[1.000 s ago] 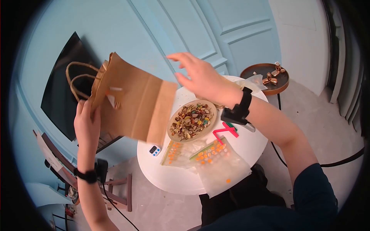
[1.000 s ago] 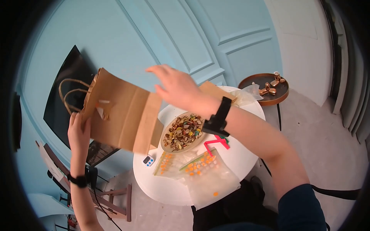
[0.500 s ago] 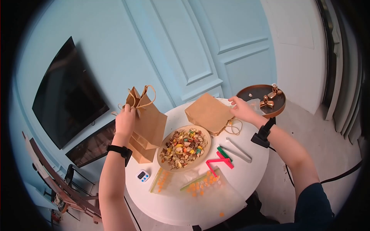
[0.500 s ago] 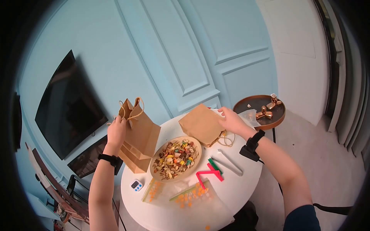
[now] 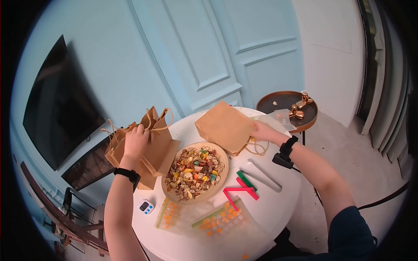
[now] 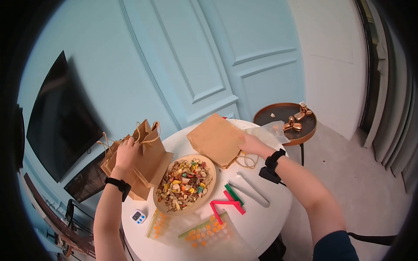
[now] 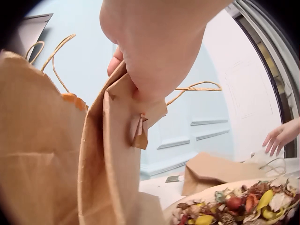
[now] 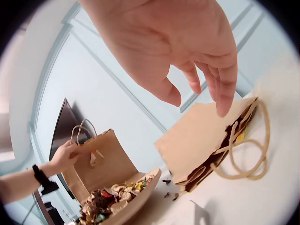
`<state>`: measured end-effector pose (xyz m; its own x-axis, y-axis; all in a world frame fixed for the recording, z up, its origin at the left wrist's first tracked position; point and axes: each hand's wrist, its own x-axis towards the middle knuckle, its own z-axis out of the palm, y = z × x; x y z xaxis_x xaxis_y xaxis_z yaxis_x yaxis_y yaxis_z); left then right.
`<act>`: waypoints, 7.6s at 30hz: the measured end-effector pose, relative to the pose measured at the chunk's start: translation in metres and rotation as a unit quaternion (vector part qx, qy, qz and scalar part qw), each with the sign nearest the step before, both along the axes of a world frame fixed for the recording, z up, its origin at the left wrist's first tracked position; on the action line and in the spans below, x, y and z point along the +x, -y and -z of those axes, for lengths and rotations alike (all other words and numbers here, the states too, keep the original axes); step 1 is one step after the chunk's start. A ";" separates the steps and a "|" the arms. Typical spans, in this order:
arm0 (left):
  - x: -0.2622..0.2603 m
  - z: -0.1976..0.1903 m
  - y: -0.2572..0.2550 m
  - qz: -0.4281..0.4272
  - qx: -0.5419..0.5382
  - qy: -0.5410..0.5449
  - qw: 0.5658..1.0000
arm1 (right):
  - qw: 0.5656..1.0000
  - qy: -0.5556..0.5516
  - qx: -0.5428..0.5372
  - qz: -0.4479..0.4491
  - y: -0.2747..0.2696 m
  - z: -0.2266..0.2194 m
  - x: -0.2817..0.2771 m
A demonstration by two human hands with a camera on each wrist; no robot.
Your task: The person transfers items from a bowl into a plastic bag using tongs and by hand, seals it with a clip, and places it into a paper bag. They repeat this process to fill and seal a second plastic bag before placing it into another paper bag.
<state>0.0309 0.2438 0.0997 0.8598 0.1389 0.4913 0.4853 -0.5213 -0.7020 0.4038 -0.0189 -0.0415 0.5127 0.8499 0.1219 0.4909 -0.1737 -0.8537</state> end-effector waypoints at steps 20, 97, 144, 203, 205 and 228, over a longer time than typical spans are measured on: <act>-0.015 0.023 -0.009 0.046 -0.103 0.140 0.984 | 0.867 -0.490 0.052 0.076 -0.065 0.050 0.013; -0.018 0.106 -0.062 0.000 -0.614 0.189 0.766 | 0.825 0.333 0.065 -0.452 0.141 0.048 -0.207; -0.221 0.120 0.305 0.083 -0.802 0.306 0.507 | 0.984 -0.107 0.141 0.003 -0.204 -0.058 -0.077; -0.129 0.121 0.276 0.134 -0.561 0.291 0.763 | 0.889 0.357 -0.080 -0.276 0.110 0.018 -0.167; -0.134 0.117 0.280 0.114 -0.634 0.332 0.689 | 0.882 0.377 -0.084 -0.272 0.106 0.014 -0.168; -0.138 0.125 0.275 0.038 -0.665 0.005 0.746 | 0.882 0.285 -0.147 -0.345 0.117 -0.019 -0.265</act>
